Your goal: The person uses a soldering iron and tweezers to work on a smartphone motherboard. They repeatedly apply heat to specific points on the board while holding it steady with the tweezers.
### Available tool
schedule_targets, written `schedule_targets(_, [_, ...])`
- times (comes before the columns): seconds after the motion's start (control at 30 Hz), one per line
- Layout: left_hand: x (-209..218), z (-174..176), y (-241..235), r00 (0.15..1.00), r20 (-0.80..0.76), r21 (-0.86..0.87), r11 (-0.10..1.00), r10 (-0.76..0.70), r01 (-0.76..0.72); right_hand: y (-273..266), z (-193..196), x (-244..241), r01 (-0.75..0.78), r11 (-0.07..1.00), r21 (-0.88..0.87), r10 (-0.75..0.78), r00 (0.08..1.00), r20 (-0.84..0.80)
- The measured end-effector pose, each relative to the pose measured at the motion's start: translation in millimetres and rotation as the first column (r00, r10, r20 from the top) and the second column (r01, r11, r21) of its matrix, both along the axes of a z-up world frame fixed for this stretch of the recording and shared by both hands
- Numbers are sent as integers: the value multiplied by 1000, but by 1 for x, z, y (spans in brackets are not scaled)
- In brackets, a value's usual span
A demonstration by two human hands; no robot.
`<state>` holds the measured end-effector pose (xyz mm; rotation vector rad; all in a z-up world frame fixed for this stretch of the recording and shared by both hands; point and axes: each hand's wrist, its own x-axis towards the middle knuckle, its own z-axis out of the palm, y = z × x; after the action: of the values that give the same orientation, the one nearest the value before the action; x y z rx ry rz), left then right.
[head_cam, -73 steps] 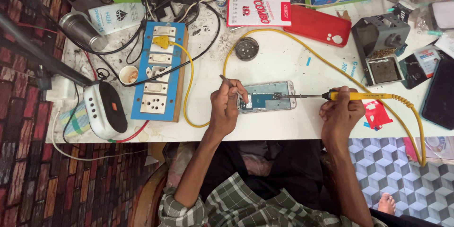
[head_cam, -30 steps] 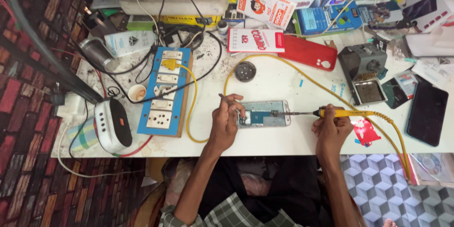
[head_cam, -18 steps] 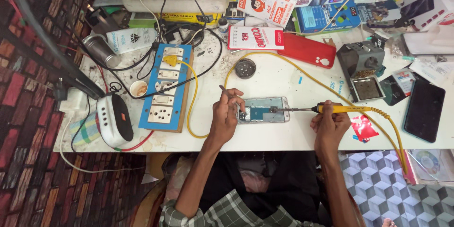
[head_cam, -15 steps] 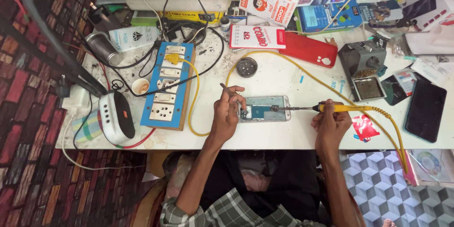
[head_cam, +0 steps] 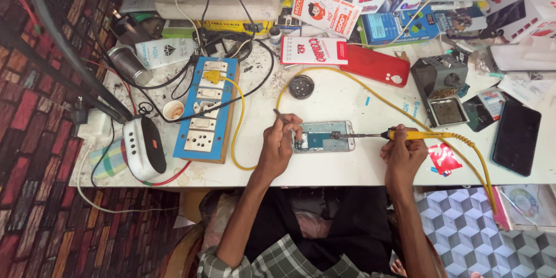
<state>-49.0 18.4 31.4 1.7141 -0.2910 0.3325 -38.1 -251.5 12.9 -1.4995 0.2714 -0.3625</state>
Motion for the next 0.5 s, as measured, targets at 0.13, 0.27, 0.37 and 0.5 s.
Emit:
schedule_targets(0.13, [-6,1,2,996,-84,24,1000,9,-7,-2,-7,2,43,988,145,-45,999,9])
schedule_targets(0.27, [-4,4,-1,999,-48,39,999,13,-11,-12,-15,4,108,940,325,-126,992,34])
schedule_targets(0.37, [-3,7,0,1000,-18,34,999,7,-6,-19,-20,8,124,892,434,-165,985,58])
schedule_targets(0.5, [-3,6,0,997,-79,24,1000,6,-4,-28,-26,8,-14,903,430,-54,988,144])
